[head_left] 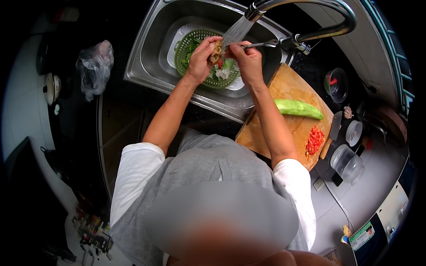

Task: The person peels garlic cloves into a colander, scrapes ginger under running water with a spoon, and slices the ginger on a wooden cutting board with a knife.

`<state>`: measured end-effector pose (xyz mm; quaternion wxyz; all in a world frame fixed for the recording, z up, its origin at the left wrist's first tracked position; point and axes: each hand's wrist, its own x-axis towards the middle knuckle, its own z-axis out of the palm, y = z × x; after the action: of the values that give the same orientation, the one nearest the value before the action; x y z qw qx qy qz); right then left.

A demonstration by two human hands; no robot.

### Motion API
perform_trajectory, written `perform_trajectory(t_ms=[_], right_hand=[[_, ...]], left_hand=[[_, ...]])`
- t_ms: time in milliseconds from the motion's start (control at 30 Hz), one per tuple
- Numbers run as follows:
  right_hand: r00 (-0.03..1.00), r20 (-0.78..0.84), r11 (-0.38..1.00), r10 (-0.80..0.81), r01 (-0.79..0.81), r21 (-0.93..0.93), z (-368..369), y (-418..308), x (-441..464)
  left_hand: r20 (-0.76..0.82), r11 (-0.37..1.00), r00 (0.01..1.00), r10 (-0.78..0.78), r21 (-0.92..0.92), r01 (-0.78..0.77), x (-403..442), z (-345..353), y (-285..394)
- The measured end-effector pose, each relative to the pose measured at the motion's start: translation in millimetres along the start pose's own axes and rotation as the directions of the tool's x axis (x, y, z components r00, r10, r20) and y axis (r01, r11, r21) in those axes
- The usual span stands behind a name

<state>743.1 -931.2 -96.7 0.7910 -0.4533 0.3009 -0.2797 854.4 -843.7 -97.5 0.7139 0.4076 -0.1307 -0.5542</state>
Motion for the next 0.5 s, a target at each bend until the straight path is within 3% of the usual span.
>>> perform_trajectory(t_ms=[100,167,200,233,300,433,500], right_hand=[[0.994,0.087,0.989,-0.064,0.074,-0.127,-1.5,-9.3,1.8],[0.963,0.261,0.947,-0.07,0.146,-0.287,-0.3,-7.9,3.2],[0.938,0.3,0.89,-0.173,0.279,-0.36,1.1,-7.6,3.7],[0.939,0.299,0.89,-0.171,0.278,-0.361,0.2,-10.1,3.5],[0.904,0.396,0.732,-0.163,0.38,-0.566,0.2,-19.7,3.4],[0.871,0.452,0.703,-0.191,0.443,-0.556,-5.0,-9.6,5.6],[0.901,0.302,0.533,-0.311,0.429,-0.729,2.6,-6.1,3.8]], left_hand=[[-0.005,0.997,1.0,-0.001,0.074,0.001,1.7,-6.6,-3.9],[-0.012,0.993,0.999,-0.037,0.108,0.038,2.2,-5.4,-5.3],[-0.022,0.987,0.997,-0.073,0.142,0.075,1.9,-4.0,-5.0],[-0.022,0.987,0.997,-0.074,0.14,0.076,1.0,-2.4,-4.1],[-0.062,0.967,0.986,-0.153,0.199,0.162,-0.7,-0.2,-2.1],[-0.006,0.958,0.978,-0.209,0.199,0.206,0.1,-9.5,-5.2],[0.029,0.934,0.971,-0.239,0.281,0.222,0.3,-7.7,-6.2]])
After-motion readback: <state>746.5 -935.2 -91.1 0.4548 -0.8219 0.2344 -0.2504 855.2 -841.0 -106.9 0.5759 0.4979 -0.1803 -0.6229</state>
